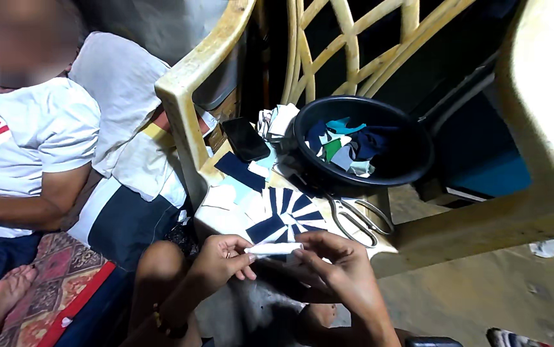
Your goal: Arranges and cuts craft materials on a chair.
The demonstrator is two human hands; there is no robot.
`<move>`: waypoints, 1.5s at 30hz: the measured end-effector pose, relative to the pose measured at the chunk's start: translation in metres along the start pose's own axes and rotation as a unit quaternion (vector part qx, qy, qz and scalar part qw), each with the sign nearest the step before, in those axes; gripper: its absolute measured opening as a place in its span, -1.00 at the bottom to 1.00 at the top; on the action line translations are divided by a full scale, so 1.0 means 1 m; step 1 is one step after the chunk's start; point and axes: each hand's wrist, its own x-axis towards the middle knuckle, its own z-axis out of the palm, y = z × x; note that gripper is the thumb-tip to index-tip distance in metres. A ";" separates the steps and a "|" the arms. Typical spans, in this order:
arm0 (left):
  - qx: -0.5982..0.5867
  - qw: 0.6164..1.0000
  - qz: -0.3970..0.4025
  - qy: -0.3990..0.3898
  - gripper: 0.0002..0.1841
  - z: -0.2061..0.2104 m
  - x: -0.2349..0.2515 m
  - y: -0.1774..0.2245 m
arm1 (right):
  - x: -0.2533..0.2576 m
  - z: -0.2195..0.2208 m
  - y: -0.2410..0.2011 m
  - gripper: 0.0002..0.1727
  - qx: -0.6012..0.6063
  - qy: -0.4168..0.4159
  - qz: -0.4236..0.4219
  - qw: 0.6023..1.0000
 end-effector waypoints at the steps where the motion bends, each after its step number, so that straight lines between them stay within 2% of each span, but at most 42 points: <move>1: 0.004 1.000 0.014 0.011 -0.87 0.001 -0.001 -0.001 | -0.002 -0.002 -0.001 -0.82 0.014 -0.009 -0.014 1.000; 3: 0.003 0.997 0.073 0.040 -0.86 0.004 0.000 -0.007 | -0.006 -0.008 -0.007 -0.88 0.065 -0.076 -0.067 0.993; 5: -0.002 0.984 0.164 0.065 -0.83 0.005 0.004 -0.014 | -0.007 -0.013 -0.018 -0.86 0.121 -0.195 -0.127 0.965; 6: -0.008 0.976 0.210 0.061 -0.81 0.005 0.007 -0.017 | -0.006 -0.012 -0.021 -0.83 0.148 -0.224 -0.147 0.952; 7: -0.015 0.968 0.249 0.042 -0.78 0.005 0.010 -0.019 | -0.006 -0.009 -0.023 -0.81 0.156 -0.218 -0.155 0.951; 10: 0.004 0.952 0.302 -0.050 -0.81 0.006 0.015 -0.016 | -0.004 0.007 -0.013 -0.67 0.098 -0.105 -0.124 0.982; 12: 0.029 0.946 0.310 -0.089 -0.81 0.007 0.015 -0.012 | -0.003 0.016 -0.010 -0.51 0.106 -0.114 -0.094 0.983; 15: 0.046 0.940 0.316 -0.123 -0.78 0.005 0.013 -0.010 | -0.006 0.028 -0.015 -0.46 0.195 -0.150 -0.039 0.968; 18: -0.021 0.951 0.287 -0.112 -0.70 0.003 0.009 -0.021 | -0.011 0.044 -0.019 -0.48 0.219 -0.104 0.013 0.970; 22: -0.174 0.976 0.125 -0.035 -0.61 0.006 -0.013 -0.032 | -0.018 0.071 -0.020 -0.49 0.181 -0.001 0.027 0.983; 24: -0.167 0.983 0.073 -0.025 -0.51 0.004 -0.023 -0.032 | -0.020 0.079 -0.017 -0.49 0.150 0.021 0.025 0.988; 26: -0.095 0.994 0.043 0.018 -0.56 0.004 -0.029 -0.027 | -0.019 0.079 -0.015 -0.49 0.177 0.018 0.055 0.983; 27: -0.057 0.997 0.036 0.034 -0.65 0.002 -0.029 -0.024 | -0.017 0.076 -0.015 -0.50 0.211 0.011 0.082 0.974; 29: -0.022 0.999 0.035 0.018 -0.75 -0.006 -0.024 -0.018 | -0.011 0.066 -0.013 -0.51 0.277 0.014 0.127 0.952; 32: 0.006 0.998 0.051 -0.037 -0.73 -0.019 -0.006 -0.008 | -0.003 0.051 -0.005 -0.54 0.289 0.031 0.132 0.948; 34: 0.020 0.997 0.071 -0.038 -0.70 -0.022 0.012 0.000 | 0.002 0.043 0.000 -0.57 0.247 0.051 0.119 0.960; 38: 0.054 0.995 0.080 0.012 -0.68 -0.019 0.044 0.013 | 0.012 0.033 0.009 -0.73 0.151 0.115 0.080 0.979; 41: 0.074 0.994 0.071 0.047 -0.78 -0.016 0.059 0.008 | 0.017 0.029 0.018 -0.84 0.092 0.125 0.052 0.987; 45: 0.121 0.990 0.043 0.056 -0.93 -0.014 0.063 0.001 | 0.020 0.027 0.024 -0.83 -0.011 0.100 0.055 0.993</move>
